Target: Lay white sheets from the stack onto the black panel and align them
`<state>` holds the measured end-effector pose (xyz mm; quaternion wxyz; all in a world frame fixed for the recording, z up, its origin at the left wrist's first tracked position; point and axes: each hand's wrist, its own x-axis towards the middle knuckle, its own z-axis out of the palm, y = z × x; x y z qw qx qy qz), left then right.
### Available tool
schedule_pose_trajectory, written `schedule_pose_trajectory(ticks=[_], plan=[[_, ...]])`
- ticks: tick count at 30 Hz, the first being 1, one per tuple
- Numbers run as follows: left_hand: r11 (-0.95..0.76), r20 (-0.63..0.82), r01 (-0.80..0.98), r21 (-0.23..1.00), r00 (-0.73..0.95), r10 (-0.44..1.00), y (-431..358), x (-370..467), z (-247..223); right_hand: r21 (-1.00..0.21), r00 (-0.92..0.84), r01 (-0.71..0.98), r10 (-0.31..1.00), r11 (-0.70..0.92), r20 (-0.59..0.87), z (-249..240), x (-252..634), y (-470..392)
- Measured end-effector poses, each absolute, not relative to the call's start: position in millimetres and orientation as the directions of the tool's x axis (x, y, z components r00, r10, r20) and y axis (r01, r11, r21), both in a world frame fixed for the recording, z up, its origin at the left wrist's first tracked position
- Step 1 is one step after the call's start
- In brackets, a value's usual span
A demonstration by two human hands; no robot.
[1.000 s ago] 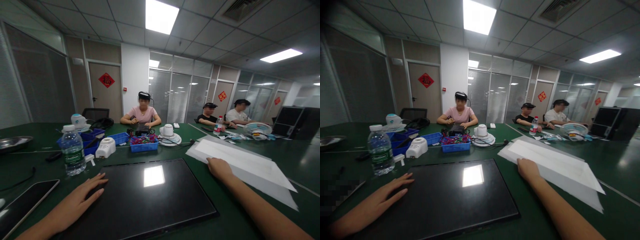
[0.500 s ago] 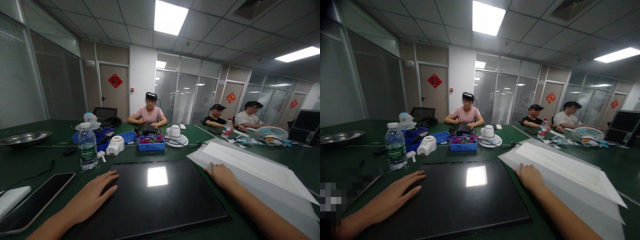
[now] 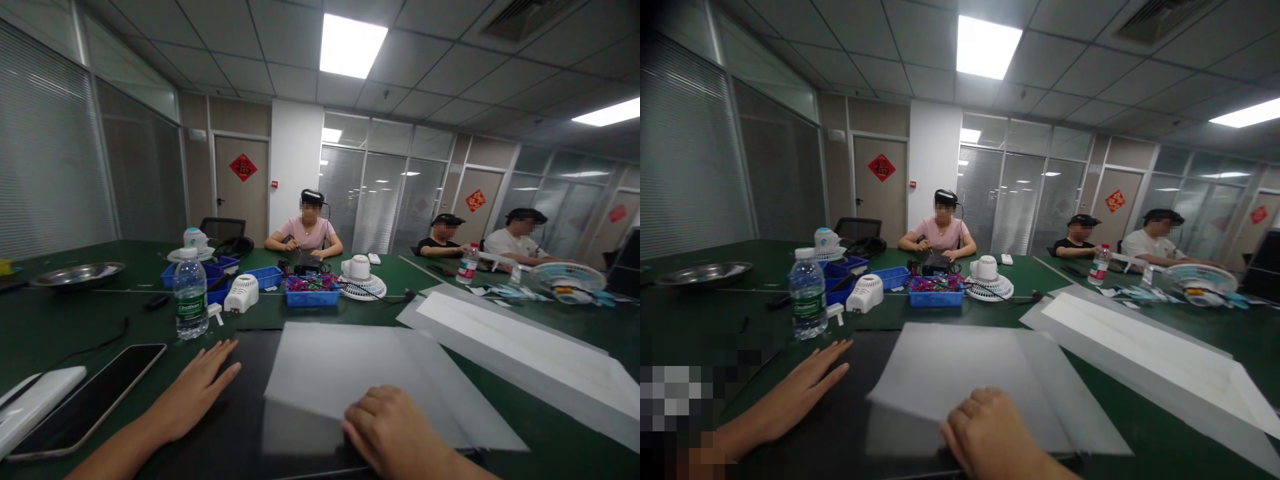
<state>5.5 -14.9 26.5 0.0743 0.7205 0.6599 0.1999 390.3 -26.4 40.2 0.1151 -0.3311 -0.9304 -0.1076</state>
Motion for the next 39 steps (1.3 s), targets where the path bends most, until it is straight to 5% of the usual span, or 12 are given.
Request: schedule_pose_trajectory(ticks=[4,7,9,12,16,22,32,39], plan=[[-0.161,0.205,0.915,0.369,0.089,0.975,-14,0,23,0.065,-0.883,0.287,0.238,0.956,0.404,22,377,-35],[-0.205,0.231,0.928,0.312,0.135,0.963,-13,-6,19,-0.014,-0.928,0.151,0.147,0.988,0.342,36,383,-34],[-0.205,0.232,0.932,0.299,0.137,0.963,-12,-6,18,-0.092,-0.922,0.185,0.205,0.978,0.328,53,393,-32],[-0.131,0.227,0.937,0.325,0.058,0.972,-11,-3,20,-0.163,-0.844,0.436,0.465,0.885,0.268,71,413,-23],[-0.035,0.248,0.922,0.386,-0.067,0.967,-9,3,26,-0.141,-0.678,0.715,0.729,0.684,0.097,69,428,-11],[-0.080,0.266,0.937,0.340,-0.014,0.964,-7,4,26,-0.055,-0.660,0.732,0.727,0.679,0.187,59,423,-14],[-0.053,0.193,0.946,0.318,-0.009,0.981,-10,7,29,-0.125,-0.693,0.676,0.684,0.726,0.227,69,436,0],[-0.098,0.173,0.944,0.314,0.044,0.984,-7,5,26,-0.044,-0.167,0.981,0.934,0.191,0.317,57,548,84]])
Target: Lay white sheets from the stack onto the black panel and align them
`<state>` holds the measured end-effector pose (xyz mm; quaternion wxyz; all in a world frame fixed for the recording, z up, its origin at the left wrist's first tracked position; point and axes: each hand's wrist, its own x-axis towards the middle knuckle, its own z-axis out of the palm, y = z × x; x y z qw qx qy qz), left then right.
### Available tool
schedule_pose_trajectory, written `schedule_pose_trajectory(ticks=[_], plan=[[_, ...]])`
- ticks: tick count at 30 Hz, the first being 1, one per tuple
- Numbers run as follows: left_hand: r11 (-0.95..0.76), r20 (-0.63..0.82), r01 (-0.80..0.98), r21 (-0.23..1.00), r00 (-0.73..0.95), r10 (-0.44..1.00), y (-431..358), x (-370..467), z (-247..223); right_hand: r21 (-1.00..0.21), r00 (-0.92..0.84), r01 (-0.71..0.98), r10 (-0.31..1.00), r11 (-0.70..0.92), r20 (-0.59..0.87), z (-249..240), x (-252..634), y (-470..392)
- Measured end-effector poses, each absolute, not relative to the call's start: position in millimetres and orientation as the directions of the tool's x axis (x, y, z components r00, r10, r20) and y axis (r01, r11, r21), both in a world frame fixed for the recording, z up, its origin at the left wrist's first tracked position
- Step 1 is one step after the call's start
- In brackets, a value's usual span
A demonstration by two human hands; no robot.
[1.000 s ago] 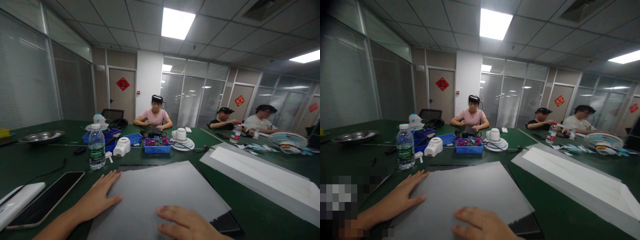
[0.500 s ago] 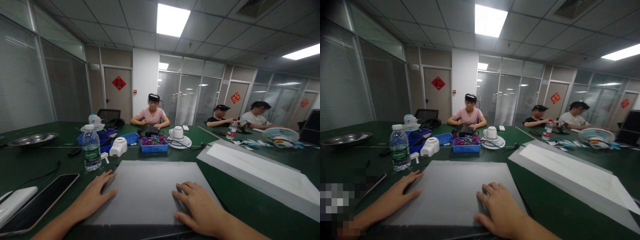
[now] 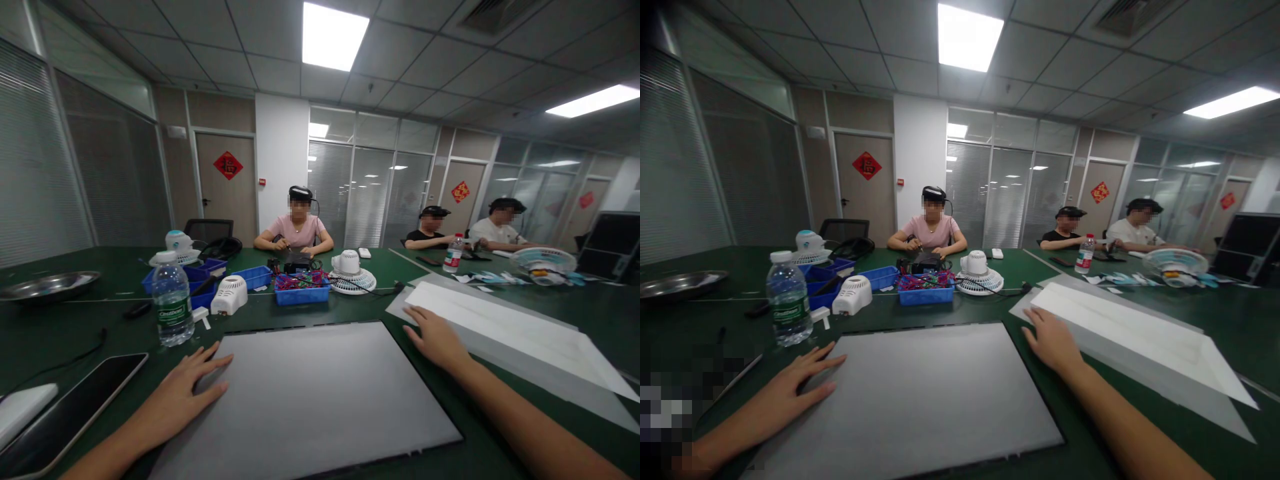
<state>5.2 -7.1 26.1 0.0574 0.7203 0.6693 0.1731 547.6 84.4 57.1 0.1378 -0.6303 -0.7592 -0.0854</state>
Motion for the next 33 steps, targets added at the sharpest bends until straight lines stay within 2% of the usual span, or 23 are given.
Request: schedule_pose_trajectory(ticks=[3,5,10,15,18,24,26,29,31,33], plan=[[-0.098,0.179,0.942,0.322,0.041,0.983,-8,4,27,-0.029,0.051,0.999,0.969,-0.046,0.241,49,601,102],[-0.091,0.186,0.941,0.326,0.031,0.982,-9,5,28,-0.010,0.107,0.994,0.978,-0.107,0.178,43,619,108],[-0.062,0.183,0.948,0.311,0.004,0.983,-12,10,31,0.092,0.082,0.991,0.990,-0.093,0.119,39,616,111],[-0.075,0.195,0.947,0.312,0.013,0.981,-12,8,30,0.200,0.058,0.976,0.988,-0.086,0.142,53,578,96],[-0.098,0.206,0.946,0.309,0.035,0.978,-12,6,29,0.235,-0.068,0.972,0.982,0.025,0.174,66,538,76],[-0.109,0.197,0.946,0.306,0.049,0.979,-11,2,27,0.245,-0.507,0.850,0.850,0.466,0.142,70,432,5],[-0.120,0.201,0.945,0.303,0.060,0.978,-11,2,26,0.228,-0.634,0.768,0.761,0.599,0.138,56,406,-17],[-0.117,0.182,0.945,0.305,0.062,0.981,-12,2,26,0.182,-0.817,0.571,0.533,0.800,0.219,32,384,-34],[-0.113,0.168,0.945,0.309,0.063,0.984,-13,4,27,0.143,-0.882,0.437,0.393,0.888,0.259,25,380,-39],[-0.114,0.159,0.947,0.302,0.068,0.985,-14,6,29,0.059,-0.914,0.353,0.331,0.934,0.236,28,383,-40]])
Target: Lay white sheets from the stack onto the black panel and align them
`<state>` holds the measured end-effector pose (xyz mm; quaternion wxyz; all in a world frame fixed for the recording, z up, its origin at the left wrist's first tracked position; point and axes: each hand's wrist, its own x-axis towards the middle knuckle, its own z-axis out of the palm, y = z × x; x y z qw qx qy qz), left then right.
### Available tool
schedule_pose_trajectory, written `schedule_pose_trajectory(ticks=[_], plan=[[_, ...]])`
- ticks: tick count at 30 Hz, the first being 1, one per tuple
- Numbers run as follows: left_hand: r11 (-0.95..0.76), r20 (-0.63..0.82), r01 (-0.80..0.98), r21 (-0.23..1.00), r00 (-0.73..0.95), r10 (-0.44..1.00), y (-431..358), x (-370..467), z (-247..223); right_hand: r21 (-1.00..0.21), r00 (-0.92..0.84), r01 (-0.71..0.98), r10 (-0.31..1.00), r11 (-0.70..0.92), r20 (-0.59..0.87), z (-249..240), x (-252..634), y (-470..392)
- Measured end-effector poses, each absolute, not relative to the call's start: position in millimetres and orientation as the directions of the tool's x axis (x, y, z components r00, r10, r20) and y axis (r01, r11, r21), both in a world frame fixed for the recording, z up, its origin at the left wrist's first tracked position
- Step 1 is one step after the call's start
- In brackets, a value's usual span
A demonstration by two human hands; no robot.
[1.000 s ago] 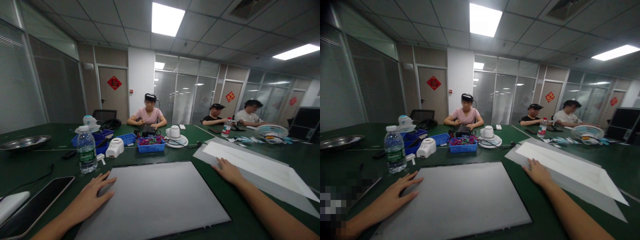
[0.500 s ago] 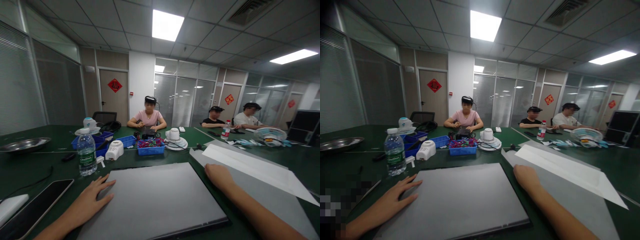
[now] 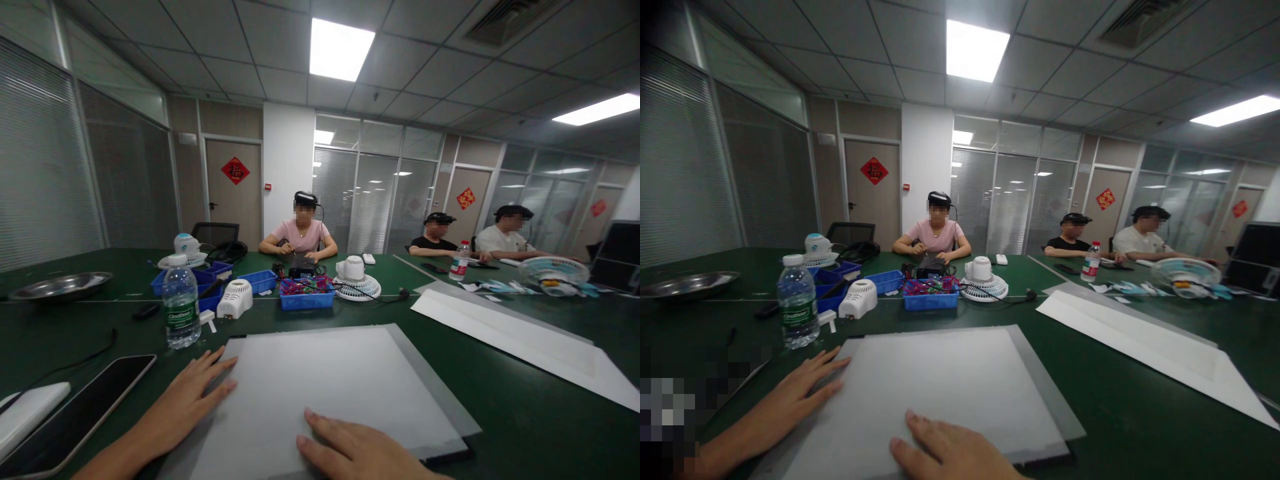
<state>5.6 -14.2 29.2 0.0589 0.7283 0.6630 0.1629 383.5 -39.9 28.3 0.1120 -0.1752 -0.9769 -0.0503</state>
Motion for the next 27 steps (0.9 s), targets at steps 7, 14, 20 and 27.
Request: schedule_pose_trajectory(ticks=[7,14,20,27], plan=[[-0.147,0.173,0.955,0.258,0.104,0.979,-13,7,29,-0.157,-0.615,0.739,0.751,0.655,0.240,54,453,22],[-0.162,0.174,0.957,0.242,0.121,0.977,-11,-4,23,-0.072,0.077,0.996,0.971,-0.062,0.228,35,614,108],[-0.159,0.185,0.950,0.269,0.111,0.976,-9,-5,19,-0.023,0.273,0.961,0.943,-0.274,0.189,27,660,114],[-0.158,0.233,0.940,0.303,0.088,0.969,-9,-1,21,0.051,0.045,0.997,0.979,-0.056,0.200,29,629,120]])
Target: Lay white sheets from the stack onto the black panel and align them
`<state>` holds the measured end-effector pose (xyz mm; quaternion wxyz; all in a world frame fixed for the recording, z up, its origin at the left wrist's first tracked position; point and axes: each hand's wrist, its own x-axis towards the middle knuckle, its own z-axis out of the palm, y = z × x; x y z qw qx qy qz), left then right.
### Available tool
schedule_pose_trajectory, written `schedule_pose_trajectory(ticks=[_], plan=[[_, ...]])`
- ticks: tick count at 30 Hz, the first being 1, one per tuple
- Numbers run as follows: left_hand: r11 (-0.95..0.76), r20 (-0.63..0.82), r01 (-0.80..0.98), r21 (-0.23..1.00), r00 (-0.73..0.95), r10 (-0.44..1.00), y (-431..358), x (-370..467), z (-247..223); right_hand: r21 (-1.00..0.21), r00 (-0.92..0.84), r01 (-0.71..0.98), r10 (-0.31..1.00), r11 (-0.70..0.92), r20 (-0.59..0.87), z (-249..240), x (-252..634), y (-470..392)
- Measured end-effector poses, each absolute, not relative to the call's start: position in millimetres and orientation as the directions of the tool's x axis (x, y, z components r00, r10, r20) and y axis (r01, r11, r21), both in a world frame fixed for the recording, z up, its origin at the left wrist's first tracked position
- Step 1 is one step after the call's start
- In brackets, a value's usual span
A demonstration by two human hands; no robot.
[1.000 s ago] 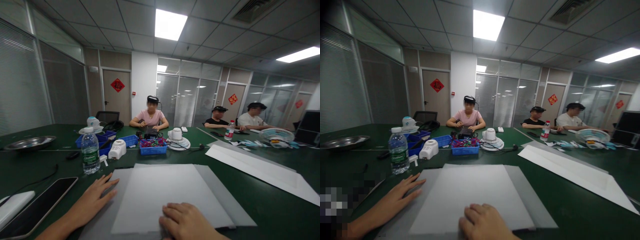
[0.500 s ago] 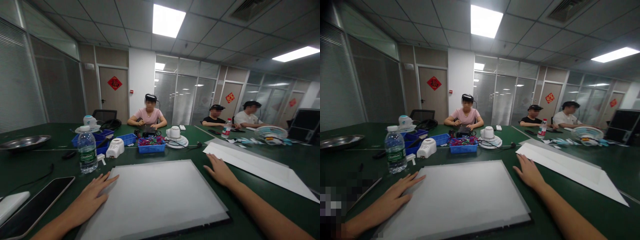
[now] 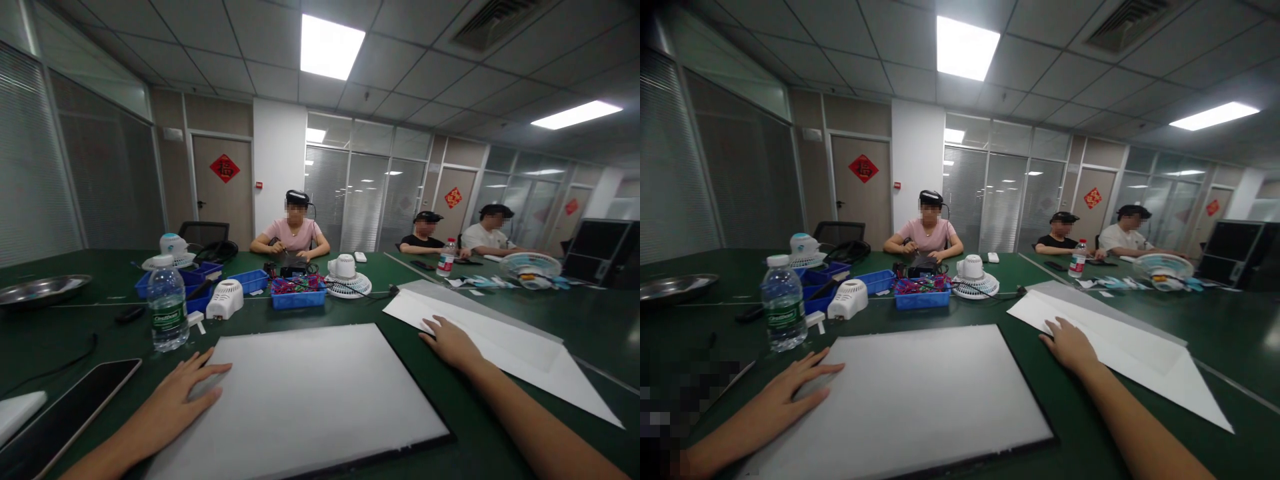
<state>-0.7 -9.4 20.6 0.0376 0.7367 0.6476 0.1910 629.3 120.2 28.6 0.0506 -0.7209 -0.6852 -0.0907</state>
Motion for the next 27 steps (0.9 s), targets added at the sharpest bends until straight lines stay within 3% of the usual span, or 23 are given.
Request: schedule_pose_trajectory(ticks=[7,11,14,17,21,27], plan=[[-0.141,0.236,0.942,0.304,0.070,0.969,-11,2,21,0.132,-0.008,0.991,0.986,-0.015,0.169,47,602,101],[-0.141,0.248,0.947,0.287,0.069,0.966,-12,4,23,0.179,0.043,0.980,0.970,-0.088,0.239,65,572,87],[-0.147,0.240,0.950,0.275,0.080,0.967,-14,5,25,0.193,-0.005,0.980,0.951,-0.057,0.309,82,536,68],[-0.132,0.211,0.956,0.263,0.076,0.974,-15,7,27,0.209,-0.184,0.970,0.930,0.121,0.317,93,488,35],[-0.144,0.195,0.952,0.271,0.092,0.976,-14,7,24,0.206,-0.510,0.857,0.831,0.472,0.222,80,421,-17],[-0.179,0.234,0.937,0.299,0.110,0.966,-11,2,17,0.003,-0.882,0.413,0.399,0.911,0.249,42,379,-51]])
